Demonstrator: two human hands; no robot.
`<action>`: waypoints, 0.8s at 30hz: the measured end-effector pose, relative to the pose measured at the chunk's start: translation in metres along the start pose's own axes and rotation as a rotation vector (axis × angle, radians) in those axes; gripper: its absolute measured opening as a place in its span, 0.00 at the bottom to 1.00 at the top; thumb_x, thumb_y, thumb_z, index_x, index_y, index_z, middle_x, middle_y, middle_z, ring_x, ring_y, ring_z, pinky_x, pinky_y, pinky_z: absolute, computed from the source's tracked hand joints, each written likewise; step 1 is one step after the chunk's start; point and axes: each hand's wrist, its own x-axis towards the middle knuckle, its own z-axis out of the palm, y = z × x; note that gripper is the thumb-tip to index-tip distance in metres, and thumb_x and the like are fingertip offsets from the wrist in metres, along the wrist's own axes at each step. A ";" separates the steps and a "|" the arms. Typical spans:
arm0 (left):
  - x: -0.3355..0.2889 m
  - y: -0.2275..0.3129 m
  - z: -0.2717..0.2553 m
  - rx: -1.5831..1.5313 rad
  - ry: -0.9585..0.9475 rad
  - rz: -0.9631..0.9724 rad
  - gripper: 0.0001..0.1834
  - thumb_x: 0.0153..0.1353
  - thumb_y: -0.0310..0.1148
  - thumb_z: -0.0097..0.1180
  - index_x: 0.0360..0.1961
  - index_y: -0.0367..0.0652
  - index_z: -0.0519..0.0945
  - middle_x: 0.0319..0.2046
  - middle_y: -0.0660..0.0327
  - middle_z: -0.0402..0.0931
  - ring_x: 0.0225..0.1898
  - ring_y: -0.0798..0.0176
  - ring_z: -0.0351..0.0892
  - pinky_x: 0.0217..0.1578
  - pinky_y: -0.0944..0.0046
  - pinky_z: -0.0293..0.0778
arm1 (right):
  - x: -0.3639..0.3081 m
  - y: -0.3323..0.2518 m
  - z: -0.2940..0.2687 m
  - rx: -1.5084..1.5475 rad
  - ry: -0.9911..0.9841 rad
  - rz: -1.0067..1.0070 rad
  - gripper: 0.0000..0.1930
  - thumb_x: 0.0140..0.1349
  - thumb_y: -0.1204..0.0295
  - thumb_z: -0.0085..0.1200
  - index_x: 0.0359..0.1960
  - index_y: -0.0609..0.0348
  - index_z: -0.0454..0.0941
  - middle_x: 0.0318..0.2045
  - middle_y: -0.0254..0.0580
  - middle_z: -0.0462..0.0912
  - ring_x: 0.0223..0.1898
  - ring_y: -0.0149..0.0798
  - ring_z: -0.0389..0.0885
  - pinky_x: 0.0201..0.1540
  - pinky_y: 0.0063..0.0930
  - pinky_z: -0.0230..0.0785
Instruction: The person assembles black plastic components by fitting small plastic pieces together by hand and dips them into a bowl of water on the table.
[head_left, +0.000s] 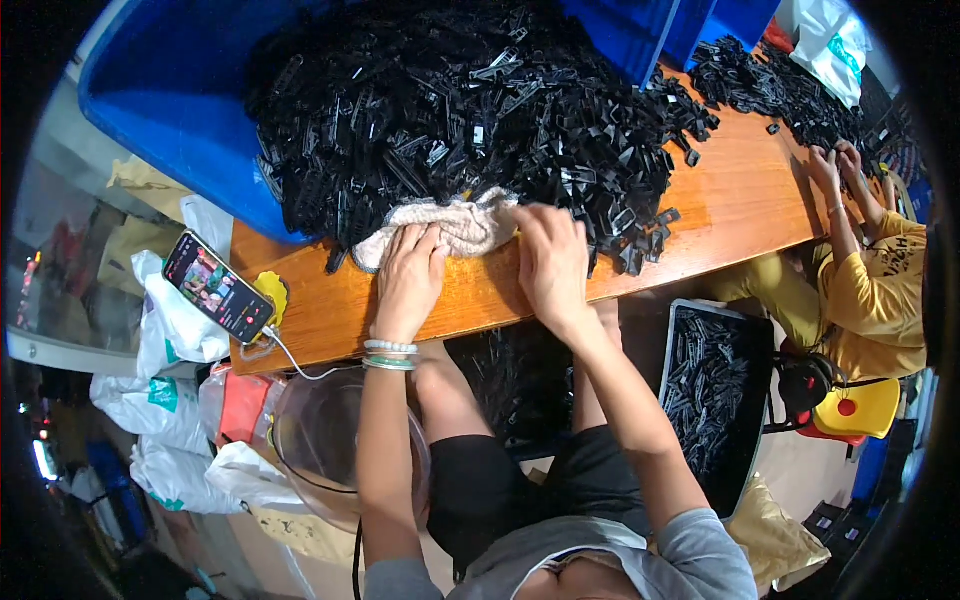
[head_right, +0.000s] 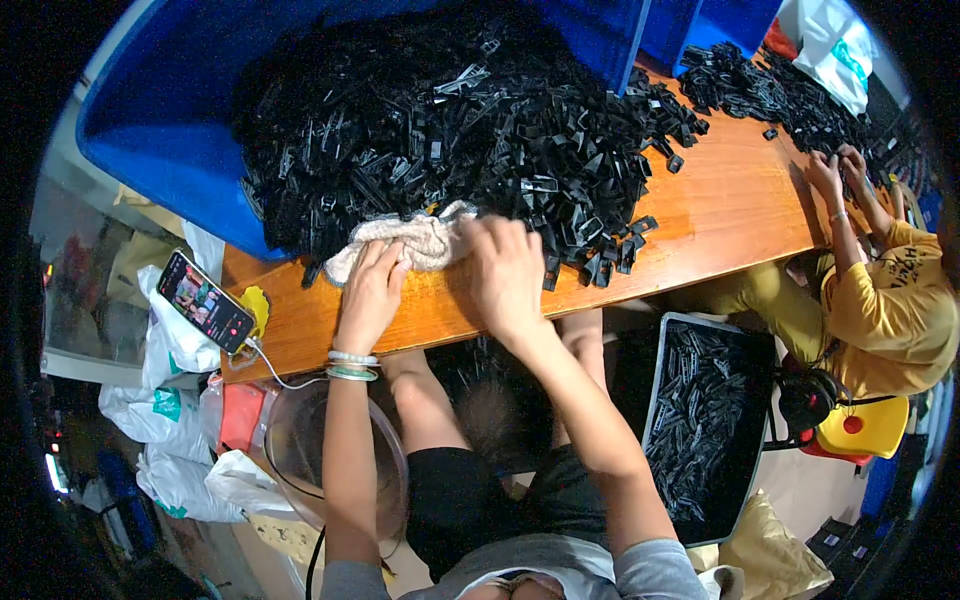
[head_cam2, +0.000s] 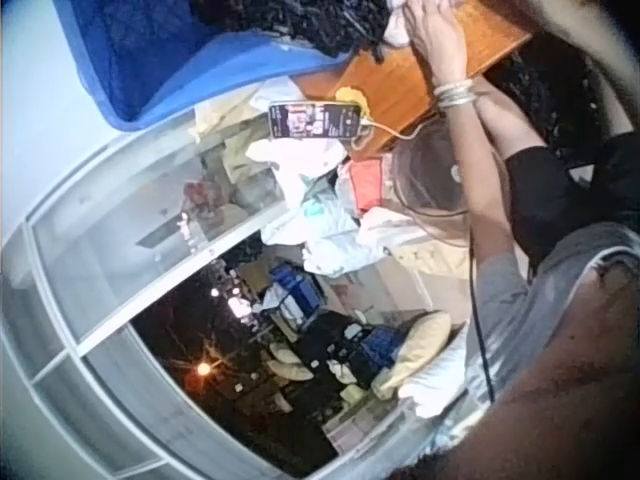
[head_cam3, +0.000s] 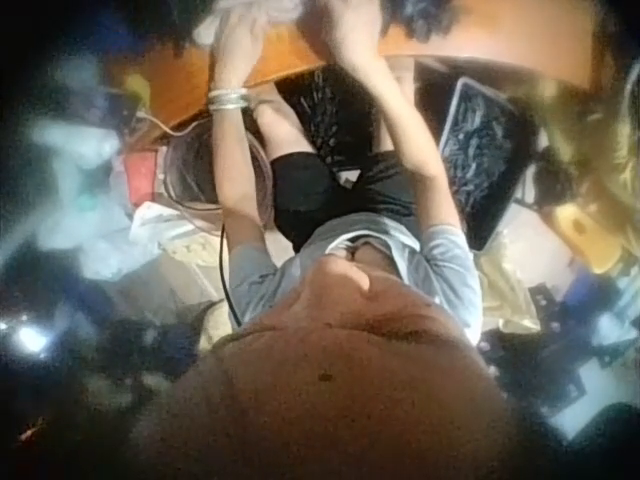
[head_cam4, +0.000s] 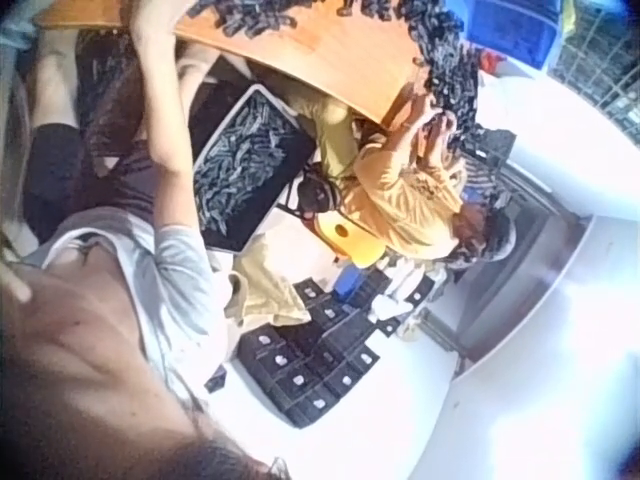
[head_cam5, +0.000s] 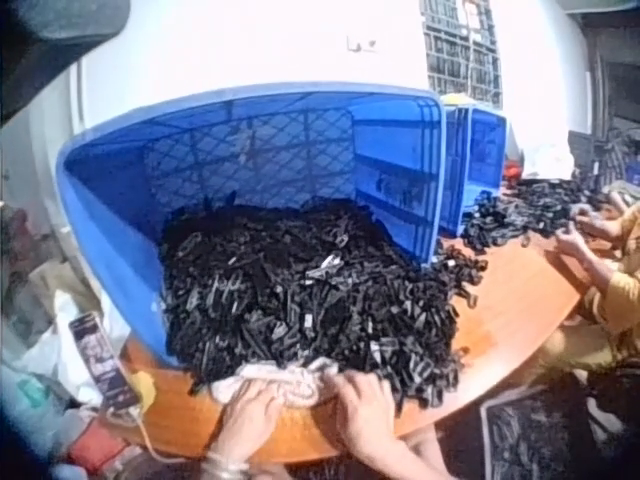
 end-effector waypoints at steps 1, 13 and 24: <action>-0.002 0.002 -0.003 0.001 0.002 0.000 0.13 0.60 0.30 0.51 0.44 0.33 0.78 0.45 0.48 0.73 0.48 0.46 0.71 0.51 0.52 0.68 | 0.004 0.007 0.003 -0.108 0.016 0.034 0.14 0.56 0.77 0.54 0.45 0.57 0.78 0.40 0.40 0.77 0.41 0.42 0.73 0.41 0.35 0.62; 0.086 0.021 0.000 0.001 0.271 0.090 0.14 0.54 0.24 0.60 0.43 0.33 0.78 0.40 0.51 0.77 0.42 0.50 0.77 0.46 0.57 0.73 | 0.019 0.011 0.013 -0.356 -0.114 0.119 0.10 0.53 0.72 0.56 0.38 0.52 0.81 0.34 0.39 0.75 0.40 0.42 0.71 0.43 0.36 0.58; 0.001 -0.018 -0.009 -1.345 0.147 -0.499 0.11 0.63 0.23 0.53 0.45 0.30 0.76 0.33 0.53 0.80 0.28 0.64 0.82 0.31 0.69 0.79 | 0.020 0.022 0.017 -0.303 -0.046 0.133 0.06 0.53 0.71 0.51 0.29 0.58 0.78 0.32 0.42 0.77 0.40 0.44 0.71 0.43 0.39 0.57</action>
